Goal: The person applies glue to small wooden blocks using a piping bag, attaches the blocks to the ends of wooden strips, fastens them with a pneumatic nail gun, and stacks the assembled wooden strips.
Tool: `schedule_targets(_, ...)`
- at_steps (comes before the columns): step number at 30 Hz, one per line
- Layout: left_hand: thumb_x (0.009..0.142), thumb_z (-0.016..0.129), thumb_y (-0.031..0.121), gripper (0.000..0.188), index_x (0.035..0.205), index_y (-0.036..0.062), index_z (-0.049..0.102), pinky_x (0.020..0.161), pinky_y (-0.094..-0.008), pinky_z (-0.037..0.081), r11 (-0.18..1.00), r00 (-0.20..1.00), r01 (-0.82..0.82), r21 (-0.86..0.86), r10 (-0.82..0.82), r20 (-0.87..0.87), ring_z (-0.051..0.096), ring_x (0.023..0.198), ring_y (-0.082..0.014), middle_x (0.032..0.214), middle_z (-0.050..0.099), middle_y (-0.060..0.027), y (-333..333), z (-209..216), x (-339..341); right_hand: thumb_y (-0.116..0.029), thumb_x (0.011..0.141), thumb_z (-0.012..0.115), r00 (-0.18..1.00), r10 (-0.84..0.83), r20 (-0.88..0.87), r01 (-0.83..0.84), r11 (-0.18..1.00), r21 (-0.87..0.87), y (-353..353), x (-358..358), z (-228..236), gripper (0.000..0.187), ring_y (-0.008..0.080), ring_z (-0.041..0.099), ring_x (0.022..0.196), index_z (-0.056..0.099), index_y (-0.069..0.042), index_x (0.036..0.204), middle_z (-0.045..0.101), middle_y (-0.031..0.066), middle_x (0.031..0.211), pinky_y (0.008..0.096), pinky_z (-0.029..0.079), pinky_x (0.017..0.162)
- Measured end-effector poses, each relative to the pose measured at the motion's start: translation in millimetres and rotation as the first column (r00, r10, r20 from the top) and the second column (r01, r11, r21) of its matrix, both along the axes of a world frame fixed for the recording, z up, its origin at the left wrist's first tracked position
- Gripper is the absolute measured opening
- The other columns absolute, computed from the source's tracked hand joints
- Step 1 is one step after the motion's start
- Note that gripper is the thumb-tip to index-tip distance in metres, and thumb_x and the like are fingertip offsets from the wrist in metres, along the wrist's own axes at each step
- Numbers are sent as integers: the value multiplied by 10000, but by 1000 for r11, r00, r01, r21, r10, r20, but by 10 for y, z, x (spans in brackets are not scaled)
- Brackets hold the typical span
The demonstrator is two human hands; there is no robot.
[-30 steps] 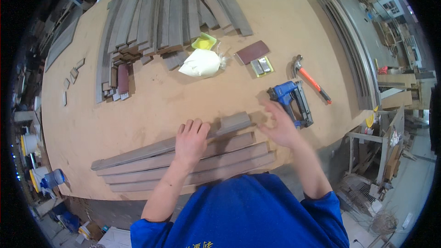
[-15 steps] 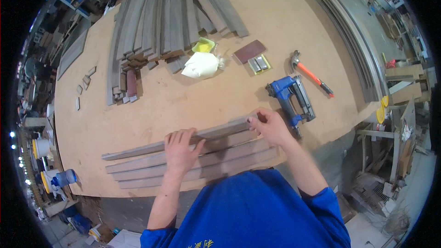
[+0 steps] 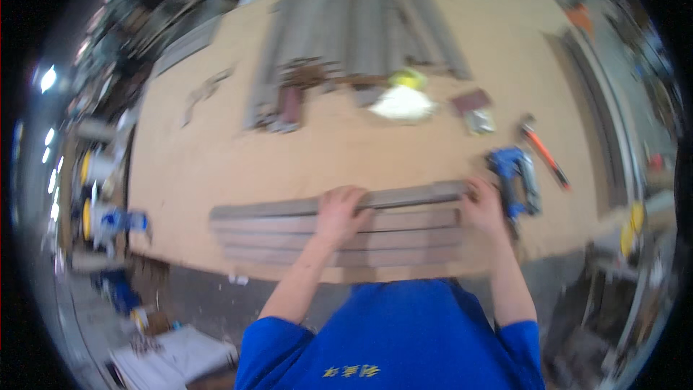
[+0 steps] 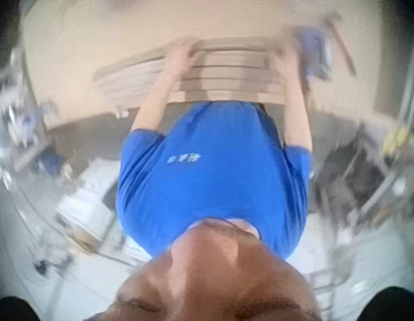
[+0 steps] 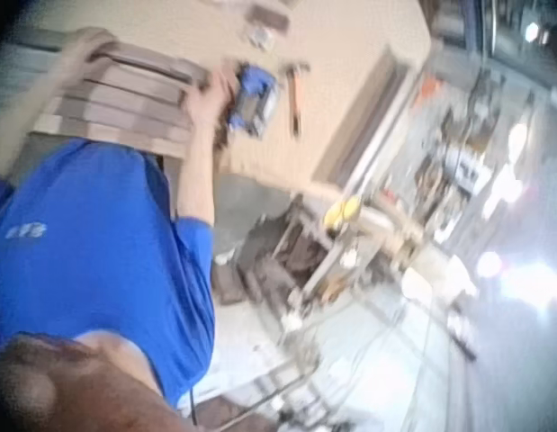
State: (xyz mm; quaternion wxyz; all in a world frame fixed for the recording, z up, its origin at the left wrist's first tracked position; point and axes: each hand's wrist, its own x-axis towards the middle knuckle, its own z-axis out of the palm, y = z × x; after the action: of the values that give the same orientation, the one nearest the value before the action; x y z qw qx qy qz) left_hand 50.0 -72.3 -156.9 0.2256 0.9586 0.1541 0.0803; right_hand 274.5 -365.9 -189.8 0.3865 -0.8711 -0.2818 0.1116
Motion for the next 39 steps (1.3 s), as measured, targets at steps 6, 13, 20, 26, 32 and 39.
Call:
schedule_targets(6,851,786,351,434,1217,148,668,1127,-494,357,986,982,-166,8,166,-92,529,1280,-298,1295,614,-72,492,-50,-435,-174,897,758,919,-225,-325,210,974,-81,96,-201,45,507,193,667,983,627,-48,1370,680,136,1085,335,539,867)
schedule_targets(13,829,806,399,487,1227,153,670,1099,-530,389,882,874,-454,128,468,-131,538,1285,-326,1324,610,-78,1396,-131,-1084,-198,908,752,975,-201,-98,165,944,-287,264,-126,-4,487,167,660,845,642,-40,1354,692,112,969,333,529,754)
schedule_targets(20,837,774,511,727,1352,27,605,1125,-543,400,530,495,-811,246,847,-192,528,1342,-379,1441,559,-215,2442,-132,-2028,-246,899,754,955,-286,-78,269,948,-172,109,-82,-228,505,231,720,910,661,47,1300,753,169,1009,359,565,864)
schedule_targets(26,853,772,436,533,1048,-57,720,814,-434,560,556,556,-831,-15,831,-28,721,897,-356,950,756,-205,2993,-213,-2417,-238,907,752,937,-331,-114,309,936,-170,303,-190,31,435,222,702,883,694,82,1196,750,155,974,346,545,819)
schedule_targets(32,926,696,251,355,1113,-51,700,811,-386,533,587,628,-753,-298,777,-56,690,906,-240,1024,744,-187,3040,-13,-3035,-151,927,744,897,-304,-321,315,949,-19,29,-584,231,368,164,665,866,673,54,1225,717,105,986,309,537,801)
schedule_targets(39,976,667,164,442,1350,-55,583,983,-341,509,491,569,-797,-353,806,-164,643,1154,-223,1254,686,-172,2837,-260,-3272,-73,902,714,948,-267,-173,264,964,-41,41,-961,118,419,256,698,1066,642,12,1306,696,178,1178,360,548,943)
